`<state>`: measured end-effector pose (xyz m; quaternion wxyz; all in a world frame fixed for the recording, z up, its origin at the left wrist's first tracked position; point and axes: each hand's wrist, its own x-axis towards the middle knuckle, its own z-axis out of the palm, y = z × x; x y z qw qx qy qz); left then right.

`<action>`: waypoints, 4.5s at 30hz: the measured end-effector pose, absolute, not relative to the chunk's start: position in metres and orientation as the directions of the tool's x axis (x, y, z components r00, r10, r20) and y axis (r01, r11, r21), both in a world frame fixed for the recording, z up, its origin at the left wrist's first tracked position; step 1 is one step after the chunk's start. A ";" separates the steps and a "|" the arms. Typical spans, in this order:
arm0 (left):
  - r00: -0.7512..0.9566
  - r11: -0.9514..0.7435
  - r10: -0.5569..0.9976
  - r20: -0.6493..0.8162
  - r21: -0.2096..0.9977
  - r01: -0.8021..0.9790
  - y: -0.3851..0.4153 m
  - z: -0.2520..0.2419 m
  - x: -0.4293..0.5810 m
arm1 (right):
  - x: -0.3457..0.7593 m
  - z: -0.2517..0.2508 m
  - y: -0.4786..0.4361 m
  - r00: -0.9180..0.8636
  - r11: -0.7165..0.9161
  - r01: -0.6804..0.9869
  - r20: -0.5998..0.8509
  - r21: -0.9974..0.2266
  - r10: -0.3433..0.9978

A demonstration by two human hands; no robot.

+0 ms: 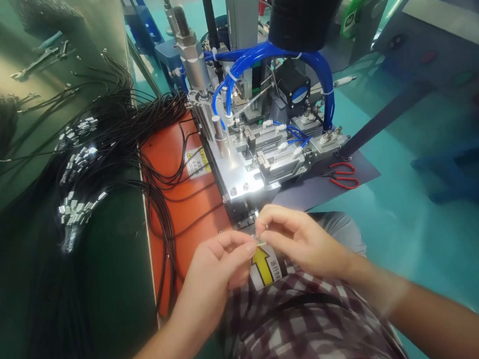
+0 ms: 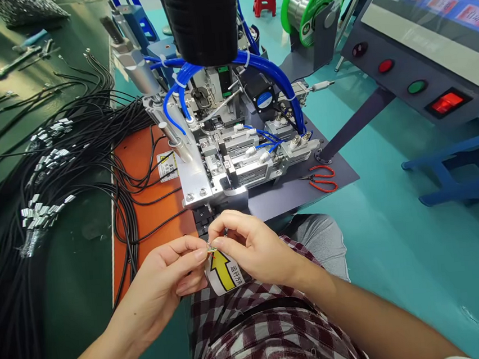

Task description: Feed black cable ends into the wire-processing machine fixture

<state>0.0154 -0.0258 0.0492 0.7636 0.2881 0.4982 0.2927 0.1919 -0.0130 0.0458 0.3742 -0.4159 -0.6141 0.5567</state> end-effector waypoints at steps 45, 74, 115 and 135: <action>0.291 0.627 0.762 -0.578 0.771 -0.110 -0.026 0.058 0.021 | 0.191 0.051 -0.010 -0.433 0.008 0.169 -0.067 -0.986 0.899; 0.567 -0.646 0.763 0.310 0.381 0.661 0.003 0.010 -0.004 | 0.198 -0.011 0.014 -0.226 -0.092 0.110 -0.116 -0.990 0.967; 0.678 -0.701 0.703 0.213 0.050 0.711 0.004 0.004 -0.004 | 0.197 -0.001 0.008 -0.162 -0.111 0.323 -0.171 -0.940 0.972; 0.649 -0.686 0.727 0.224 0.198 0.700 0.003 -0.005 -0.009 | 0.198 0.001 0.007 -0.154 -0.350 0.042 -0.352 -0.936 0.923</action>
